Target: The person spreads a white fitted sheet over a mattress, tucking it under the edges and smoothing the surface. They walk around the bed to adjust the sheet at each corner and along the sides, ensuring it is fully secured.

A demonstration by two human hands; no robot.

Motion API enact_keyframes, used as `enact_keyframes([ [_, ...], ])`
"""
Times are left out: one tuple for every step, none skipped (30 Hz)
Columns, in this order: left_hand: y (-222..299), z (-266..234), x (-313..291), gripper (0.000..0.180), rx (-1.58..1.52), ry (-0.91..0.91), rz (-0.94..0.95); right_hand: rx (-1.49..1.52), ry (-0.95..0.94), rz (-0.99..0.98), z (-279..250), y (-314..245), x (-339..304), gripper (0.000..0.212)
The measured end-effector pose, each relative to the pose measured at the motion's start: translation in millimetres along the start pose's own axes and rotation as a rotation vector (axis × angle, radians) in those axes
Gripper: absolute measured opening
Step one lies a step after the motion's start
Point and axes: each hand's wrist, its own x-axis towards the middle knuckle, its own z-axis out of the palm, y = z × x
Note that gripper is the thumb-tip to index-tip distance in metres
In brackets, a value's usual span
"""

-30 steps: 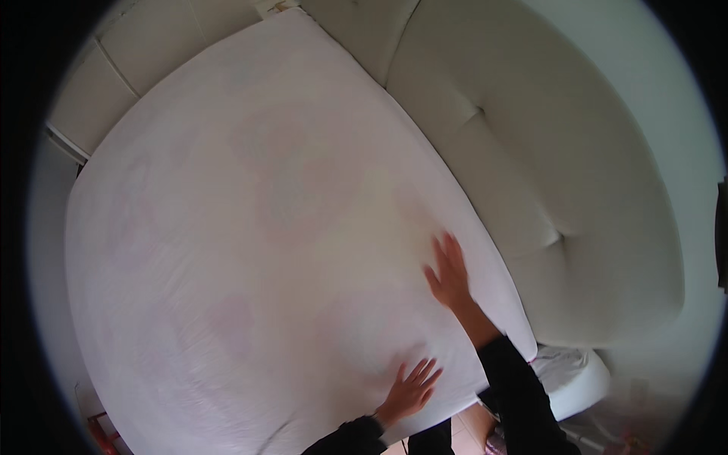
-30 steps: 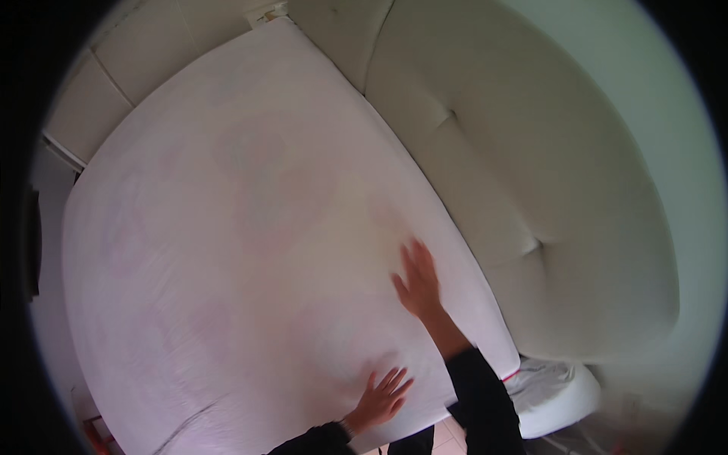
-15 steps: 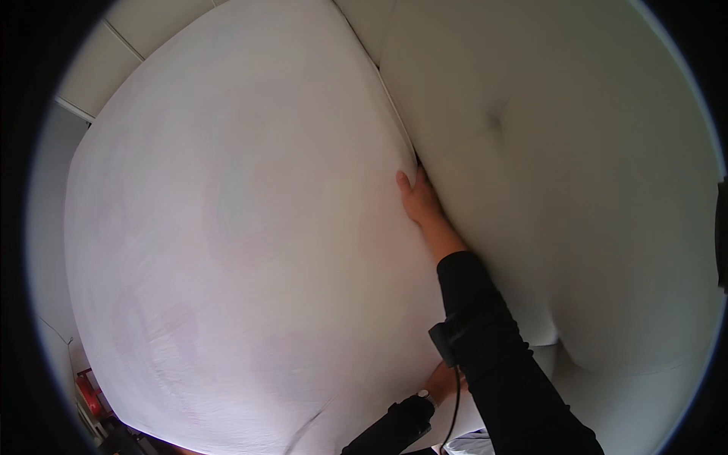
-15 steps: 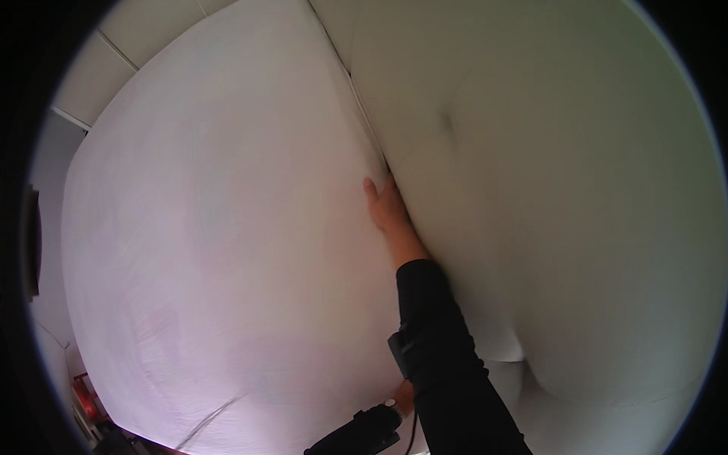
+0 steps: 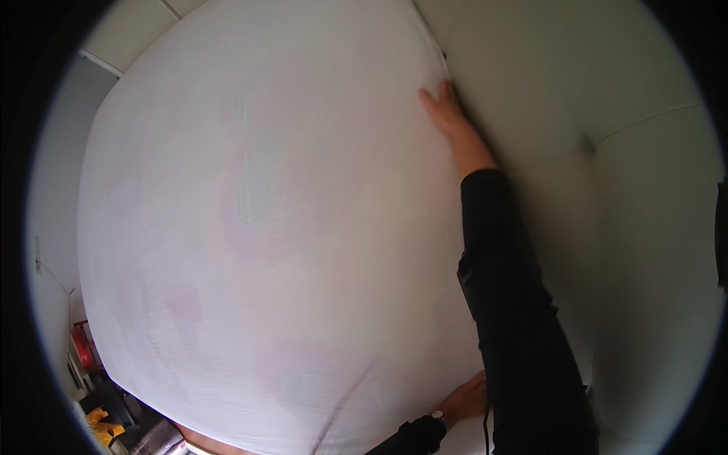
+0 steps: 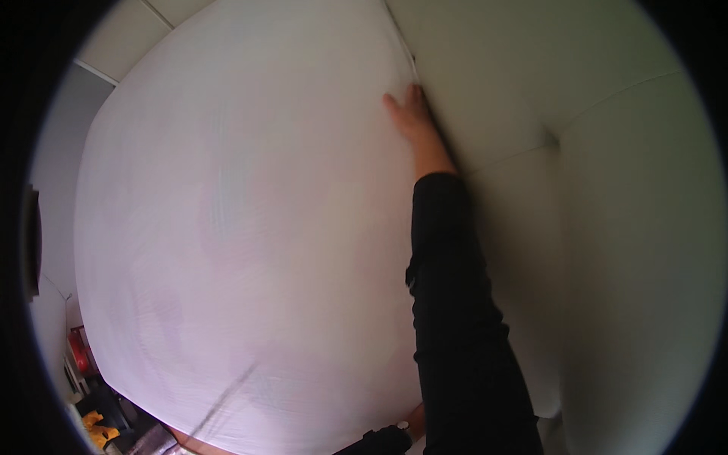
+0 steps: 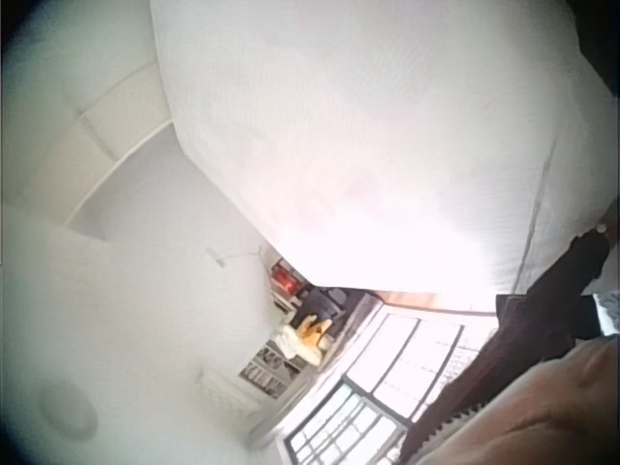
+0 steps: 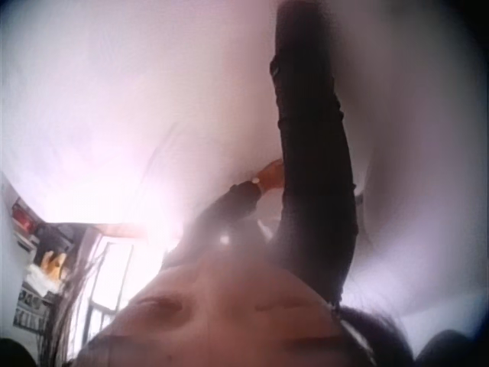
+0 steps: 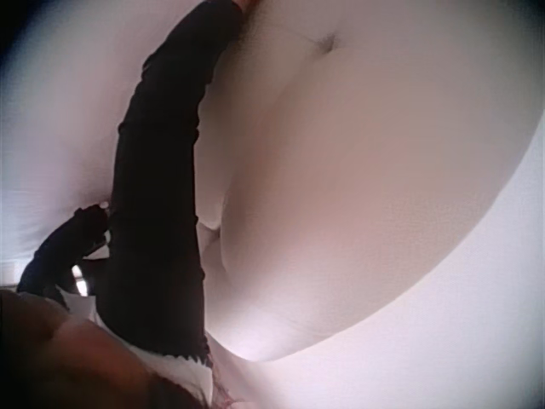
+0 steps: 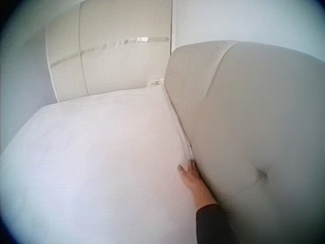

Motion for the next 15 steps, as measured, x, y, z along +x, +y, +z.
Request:
enact_keyframes([
  [0,0,1,0.029,-0.004,0.012,-0.003,0.061,0.002,-0.018,-4,1,-2,0.081],
  [2,0,2,0.030,-0.008,0.026,-0.012,0.094,-0.006,0.026,-7,0,-8,0.080],
  [2,-1,4,0.030,-0.018,0.044,-0.027,0.144,-0.006,0.063,-12,-6,-12,0.079],
  [3,-1,5,0.031,-0.025,0.062,-0.041,0.213,0.010,0.064,-16,-8,-20,0.077],
  [1,-2,9,0.031,-0.035,0.077,-0.058,0.173,-0.011,0.113,-21,-12,-26,0.077],
  [0,-3,12,0.032,-0.042,0.091,-0.075,0.162,-0.014,0.116,-23,-14,-32,0.076],
  [-2,-5,16,0.032,-0.042,0.108,-0.093,0.128,0.007,0.196,-27,-13,-39,0.075],
  [-4,-8,20,0.033,-0.053,0.124,-0.119,0.135,0.005,0.167,-28,-11,-45,0.075],
  [-5,-12,25,0.034,-0.059,0.136,-0.142,0.124,0.027,0.226,-30,-6,-56,0.074],
  [-8,-17,30,0.034,-0.077,0.141,-0.164,0.118,0.042,0.282,-31,0,-66,0.074],
  [-9,-22,35,0.035,-0.103,0.134,-0.186,0.116,0.045,0.268,-33,7,-78,0.075],
  [-9,-26,39,0.035,-0.165,0.092,-0.195,0.116,0.041,0.253,-36,15,-95,0.076],
  [-9,-30,44,0.036,-0.227,0.050,-0.205,0.128,0.065,0.254,-41,21,-113,0.076],
  [-7,-29,48,0.036,-0.341,-0.035,-0.246,0.025,0.060,0.172,-44,30,-138,0.076],
  [-5,-30,53,0.036,-0.408,-0.029,-0.294,-0.077,0.066,0.157,-48,33,-158,0.075],
])
